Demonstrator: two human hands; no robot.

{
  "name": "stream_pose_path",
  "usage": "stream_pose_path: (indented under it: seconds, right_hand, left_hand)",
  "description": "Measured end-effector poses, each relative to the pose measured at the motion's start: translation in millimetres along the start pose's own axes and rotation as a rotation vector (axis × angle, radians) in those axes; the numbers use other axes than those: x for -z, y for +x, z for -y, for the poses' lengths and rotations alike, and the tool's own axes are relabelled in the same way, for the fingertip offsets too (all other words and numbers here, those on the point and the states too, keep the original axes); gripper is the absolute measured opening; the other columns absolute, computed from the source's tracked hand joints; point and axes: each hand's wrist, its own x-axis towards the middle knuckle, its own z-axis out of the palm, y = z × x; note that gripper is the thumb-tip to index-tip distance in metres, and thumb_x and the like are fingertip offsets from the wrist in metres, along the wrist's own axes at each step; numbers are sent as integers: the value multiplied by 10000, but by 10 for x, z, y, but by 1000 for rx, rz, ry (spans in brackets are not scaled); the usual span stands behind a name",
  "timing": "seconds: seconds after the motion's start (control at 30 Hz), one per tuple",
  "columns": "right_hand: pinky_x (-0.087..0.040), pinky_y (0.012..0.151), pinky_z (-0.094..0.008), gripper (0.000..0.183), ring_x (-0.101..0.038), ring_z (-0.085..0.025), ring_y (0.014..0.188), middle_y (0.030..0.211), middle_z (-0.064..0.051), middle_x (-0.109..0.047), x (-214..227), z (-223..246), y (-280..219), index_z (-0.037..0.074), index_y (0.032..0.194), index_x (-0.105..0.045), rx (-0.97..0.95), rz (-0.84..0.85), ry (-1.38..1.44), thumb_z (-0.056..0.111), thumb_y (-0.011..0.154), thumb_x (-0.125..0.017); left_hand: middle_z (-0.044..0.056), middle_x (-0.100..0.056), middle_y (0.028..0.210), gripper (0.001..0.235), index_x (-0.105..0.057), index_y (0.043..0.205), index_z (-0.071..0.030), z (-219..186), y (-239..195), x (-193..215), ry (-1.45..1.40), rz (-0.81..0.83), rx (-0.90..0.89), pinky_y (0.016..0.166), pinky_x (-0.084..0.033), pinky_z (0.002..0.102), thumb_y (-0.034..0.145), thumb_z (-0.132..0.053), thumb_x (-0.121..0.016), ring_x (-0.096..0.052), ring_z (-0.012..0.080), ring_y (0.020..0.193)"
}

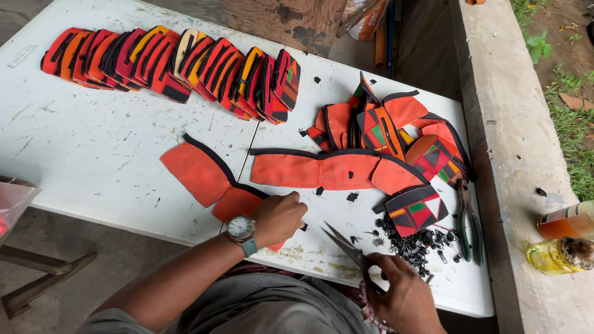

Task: The person uses scissors and pliers to trim excess fabric and remove zipper pulls from small patterned pouches. They handle each pouch one at a time, cutting along edges and pulling off zipper tabs, then place the finished items into a pile on the table.

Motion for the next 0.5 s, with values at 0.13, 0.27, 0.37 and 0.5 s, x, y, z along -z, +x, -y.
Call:
stream_pose_path:
  seconds: [0.13,0.27,0.37,0.5]
  right_hand:
    - [-577,729,-465,542,-692,-385,933,1079,-130,-702,-125,19,69,141,1225,-676,125,-14,-64,269,716,-814]
    - [-560,837,-451,495,-682,-365,989,1052,-111,-709,-258,26,213,161,1205,-682,125,30,-103,303,746,-802]
    - [-551,848,-446,510,-675,-368,996,1061,-118,-705,-321,48,283,118,1200,-659,151,12,-109,306,746,-800]
    - [-539,865,-445,506,-670,-372,991,1076,-125,-704,-371,93,360,112,1209,-657,174,0,-121,287,753,-790]
  left_hand:
    - [160,-675,922,87,-654,837,-25,118,102,-44,-104,-113,-43,787,-528,474,900,-75,-621,-659,348,863]
    - [163,-688,858,154,-659,843,14,287,29,68,-346,-92,-35,818,-527,452,922,-111,-618,-672,335,881]
    - [154,-695,900,152,-685,868,15,257,-23,99,-328,-132,-56,834,-523,442,931,-103,-612,-671,336,898]
    - [130,-696,934,151,-703,868,4,207,-73,99,-359,-189,-50,830,-530,430,931,-99,-613,-673,319,891]
